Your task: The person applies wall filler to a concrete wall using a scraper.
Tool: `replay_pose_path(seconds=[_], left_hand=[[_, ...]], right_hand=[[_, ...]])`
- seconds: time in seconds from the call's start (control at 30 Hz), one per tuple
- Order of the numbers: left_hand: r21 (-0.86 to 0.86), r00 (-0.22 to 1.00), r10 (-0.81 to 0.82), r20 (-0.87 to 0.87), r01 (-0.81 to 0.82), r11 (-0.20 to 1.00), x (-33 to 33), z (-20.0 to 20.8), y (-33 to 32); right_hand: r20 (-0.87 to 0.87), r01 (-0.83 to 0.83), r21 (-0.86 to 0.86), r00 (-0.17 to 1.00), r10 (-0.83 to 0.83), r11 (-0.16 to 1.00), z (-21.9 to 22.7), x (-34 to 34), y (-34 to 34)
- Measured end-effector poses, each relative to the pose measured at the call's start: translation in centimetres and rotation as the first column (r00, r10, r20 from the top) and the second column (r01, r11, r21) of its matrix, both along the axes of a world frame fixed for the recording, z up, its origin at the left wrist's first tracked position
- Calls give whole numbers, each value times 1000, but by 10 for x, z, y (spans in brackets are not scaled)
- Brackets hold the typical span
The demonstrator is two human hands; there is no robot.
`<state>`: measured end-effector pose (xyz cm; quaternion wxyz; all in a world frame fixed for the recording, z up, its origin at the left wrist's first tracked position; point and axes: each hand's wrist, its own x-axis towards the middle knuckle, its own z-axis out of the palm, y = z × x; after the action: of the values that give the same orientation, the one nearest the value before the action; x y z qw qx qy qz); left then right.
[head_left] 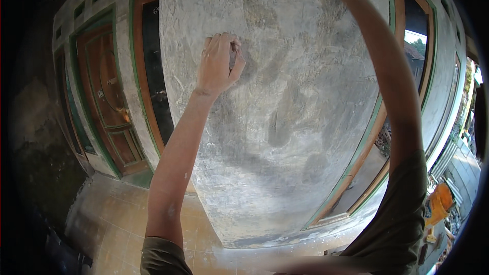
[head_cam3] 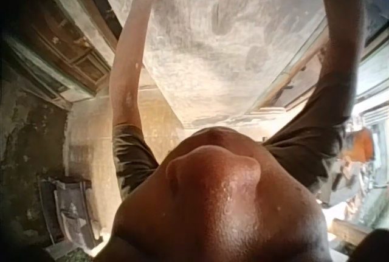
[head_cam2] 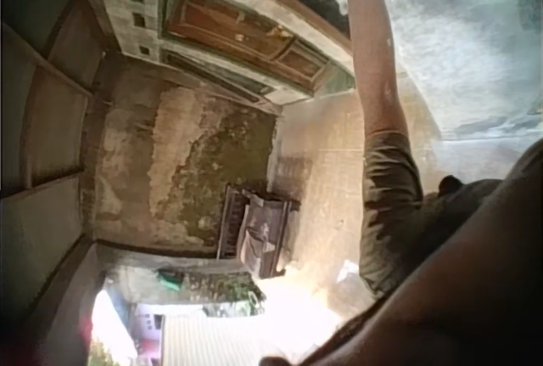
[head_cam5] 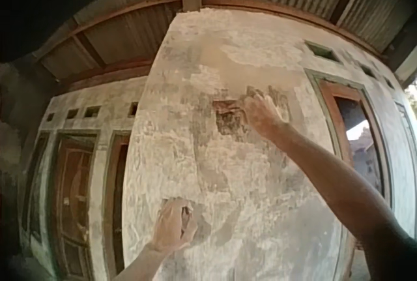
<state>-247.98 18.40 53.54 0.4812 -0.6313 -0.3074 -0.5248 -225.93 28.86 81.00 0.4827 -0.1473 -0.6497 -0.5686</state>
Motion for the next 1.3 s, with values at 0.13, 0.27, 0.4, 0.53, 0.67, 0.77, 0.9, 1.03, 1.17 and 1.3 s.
replay_pose_path(seconds=[0.13, 0.27, 0.4, 0.53, 0.67, 0.77, 0.9, 1.03, 1.17, 1.3], left_hand=[[3, 1000, 19, 11, -19, 1000, -7, -12, -5], [-21, 999, 32, 20, -31, 999, 0, -13, -12], [-32, 997, 82, 12, -81, 996, 6, -7, -21], [9, 994, 111, -13, -111, 994, 7, -1, -26], [-25, 996, 82, -26, -83, 996, -8, -3, -23], [-74, 994, 109, -8, -110, 991, -14, -4, -27], [-33, 998, 52, -28, -53, 998, -8, 1, -24], [-78, 994, 105, 16, -103, 992, -24, -3, -37], [-101, 994, 99, 34, -95, 990, -18, -6, -42], [-73, 995, 101, 25, -99, 992, -23, -10, -49]], right_hand=[[54, -273, 66, 961, 270, 960, -89, -9, 7], [39, -210, 199, 978, 206, 957, -158, 8, 14], [128, -135, 230, 986, 108, 964, -182, 34, 0], [12, -38, 301, 999, 36, 953, -135, 22, -15], [-58, -136, 249, 986, 155, 959, -49, -12, -4], [-155, 77, 56, 986, -68, 995, 8, -30, -29], [-315, 194, 24, 932, -177, 981, 74, -37, -22], [-155, 339, 33, 931, -330, 940, 13, -46, -39], [93, -258, -98, 959, 267, 961, -69, -10, -25], [176, -223, 49, 961, 211, 974, -150, 19, -57]])
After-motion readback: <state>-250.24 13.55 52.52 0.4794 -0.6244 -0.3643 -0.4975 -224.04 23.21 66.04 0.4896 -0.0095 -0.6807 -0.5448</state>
